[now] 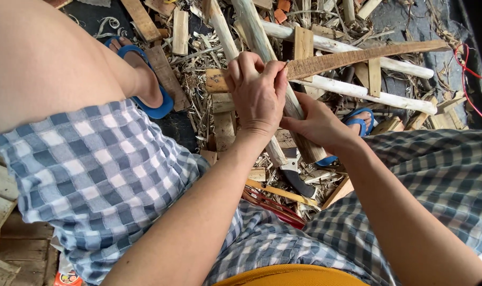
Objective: Splitting and carving wood pieces using a knife and a hammer.
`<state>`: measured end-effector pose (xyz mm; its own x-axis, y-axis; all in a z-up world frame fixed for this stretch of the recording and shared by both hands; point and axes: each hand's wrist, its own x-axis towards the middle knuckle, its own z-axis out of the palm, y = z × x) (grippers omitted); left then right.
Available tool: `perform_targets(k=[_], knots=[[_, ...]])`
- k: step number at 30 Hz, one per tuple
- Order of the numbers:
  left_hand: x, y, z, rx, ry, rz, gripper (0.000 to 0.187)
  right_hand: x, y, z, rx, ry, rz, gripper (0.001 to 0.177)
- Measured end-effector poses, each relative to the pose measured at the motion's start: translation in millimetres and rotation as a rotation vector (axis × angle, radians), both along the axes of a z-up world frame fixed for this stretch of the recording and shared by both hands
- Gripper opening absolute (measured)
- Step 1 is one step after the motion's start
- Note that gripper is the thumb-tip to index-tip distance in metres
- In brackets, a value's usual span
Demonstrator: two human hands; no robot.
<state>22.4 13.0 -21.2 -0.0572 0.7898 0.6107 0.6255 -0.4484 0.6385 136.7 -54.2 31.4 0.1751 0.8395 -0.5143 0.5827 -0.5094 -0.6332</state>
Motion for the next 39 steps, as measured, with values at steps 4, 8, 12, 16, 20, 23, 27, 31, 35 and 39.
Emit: perform_targets(k=[4,8,12,16,20,23,27,31,35,39], knots=[[0,0,-2,-0.013,0.017,0.001,0.018,-6,-1,2,-0.019,-0.102,0.012,0.048],[-3,-3,4,-0.03,0.017,-0.011,0.018,-6,0,0,-0.021,-0.072,-0.016,0.047],[-4,-4,5,-0.029,0.01,-0.017,0.015,-3,2,-3,-0.011,-0.04,-0.013,0.047],[-4,-4,5,-0.026,0.005,-0.023,0.016,-5,3,-3,-0.037,-0.068,-0.028,0.045],[1,1,-9,-0.046,0.011,-0.025,0.013,1,-3,-27,0.034,-0.072,-0.058,0.057],[3,2,-15,-0.077,0.007,-0.033,0.011,5,-5,-41,0.101,-0.102,-0.068,0.068],[1,1,-13,-0.088,0.018,-0.04,0.012,5,-4,-42,0.091,-0.125,-0.062,0.069],[2,3,-15,-0.091,0.033,-0.04,0.012,8,-3,-41,0.101,-0.119,-0.064,0.072],[0,3,-13,-0.086,0.025,-0.048,0.013,5,-4,-34,0.126,-0.068,-0.067,0.076],[-1,3,-12,-0.088,0.023,-0.054,0.012,0,-5,-24,0.124,-0.033,-0.079,0.077]])
